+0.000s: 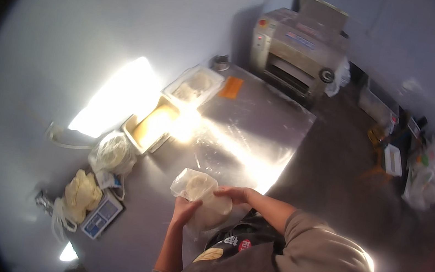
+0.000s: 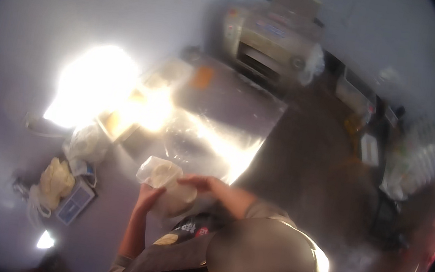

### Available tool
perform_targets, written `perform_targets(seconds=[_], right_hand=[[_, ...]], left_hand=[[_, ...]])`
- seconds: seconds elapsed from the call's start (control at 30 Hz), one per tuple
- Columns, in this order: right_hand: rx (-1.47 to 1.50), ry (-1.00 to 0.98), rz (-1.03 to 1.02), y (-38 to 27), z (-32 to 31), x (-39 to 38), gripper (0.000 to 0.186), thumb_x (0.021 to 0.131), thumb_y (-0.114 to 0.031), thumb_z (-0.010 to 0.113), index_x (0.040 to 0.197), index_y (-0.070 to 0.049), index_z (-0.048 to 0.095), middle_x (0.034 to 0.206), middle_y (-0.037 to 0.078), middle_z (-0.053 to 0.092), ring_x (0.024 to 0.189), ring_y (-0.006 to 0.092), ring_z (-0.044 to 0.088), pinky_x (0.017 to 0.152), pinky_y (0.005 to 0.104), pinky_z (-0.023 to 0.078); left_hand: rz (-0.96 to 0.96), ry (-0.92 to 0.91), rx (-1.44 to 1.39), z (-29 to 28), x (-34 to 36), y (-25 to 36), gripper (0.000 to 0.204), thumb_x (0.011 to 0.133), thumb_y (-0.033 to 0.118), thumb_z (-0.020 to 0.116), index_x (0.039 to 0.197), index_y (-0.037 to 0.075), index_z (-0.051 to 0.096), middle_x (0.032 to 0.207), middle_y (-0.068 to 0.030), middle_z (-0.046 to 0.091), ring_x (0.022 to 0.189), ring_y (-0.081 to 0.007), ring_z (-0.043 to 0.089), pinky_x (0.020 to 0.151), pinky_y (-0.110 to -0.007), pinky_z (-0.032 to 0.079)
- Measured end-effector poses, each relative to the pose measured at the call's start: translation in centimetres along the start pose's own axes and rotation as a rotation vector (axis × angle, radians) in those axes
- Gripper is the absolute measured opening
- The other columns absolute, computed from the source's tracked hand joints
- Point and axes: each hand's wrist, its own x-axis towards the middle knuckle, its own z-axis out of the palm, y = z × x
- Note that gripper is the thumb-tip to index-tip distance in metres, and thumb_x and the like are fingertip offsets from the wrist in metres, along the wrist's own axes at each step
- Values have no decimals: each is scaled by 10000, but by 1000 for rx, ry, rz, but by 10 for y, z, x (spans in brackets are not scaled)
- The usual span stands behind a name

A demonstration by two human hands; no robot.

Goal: The person handles dough on a stainless steel counter, using a scraper to move and portion it, then places portions into plastic bags and ties them. A coworker is visible in the background near an oven.

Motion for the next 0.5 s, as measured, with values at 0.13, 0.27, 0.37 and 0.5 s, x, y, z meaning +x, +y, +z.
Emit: perform_targets(seconds=[0.13, 0.27, 0.37, 0.5], right_hand=[[406, 2, -121, 22, -64, -60, 520, 1046, -331, 629, 1476, -53, 541, 1405, 123, 637, 1281, 283, 619, 1086, 473, 514], [624, 214, -440, 55, -119, -106, 397, 1052, -234, 594, 1380, -13, 622, 1309, 148, 686, 1170, 312, 677, 1033, 464, 545], [772, 355, -572, 76, -166, -159, 432, 1055, -268, 570, 1397, -4, 581, 1320, 170, 670, 1173, 330, 673, 1033, 474, 546], [985, 552, -649, 117, -224, -247, 484, 1058, -313, 537, 1420, 9, 526, 1334, 200, 649, 1178, 354, 667, 1032, 488, 548]], left_hand=[[20, -273, 548, 63, 15, 108, 654, 784, 209, 837, 1332, -45, 589, 1175, -172, 724, 1075, -276, 706, 922, -414, 565], [409, -495, 700, 161, 1, 171, 706, 824, 278, 840, 1385, -35, 549, 1220, -173, 700, 1133, -294, 692, 949, -432, 566], [386, -779, 356, 236, 4, 186, 738, 856, 308, 832, 1442, -9, 514, 1372, -181, 601, 1249, -314, 632, 1052, -437, 535], [369, -943, 114, 325, 29, 164, 617, 888, 172, 768, 1432, 9, 527, 1385, -175, 581, 1352, -283, 553, 1145, -450, 468]])
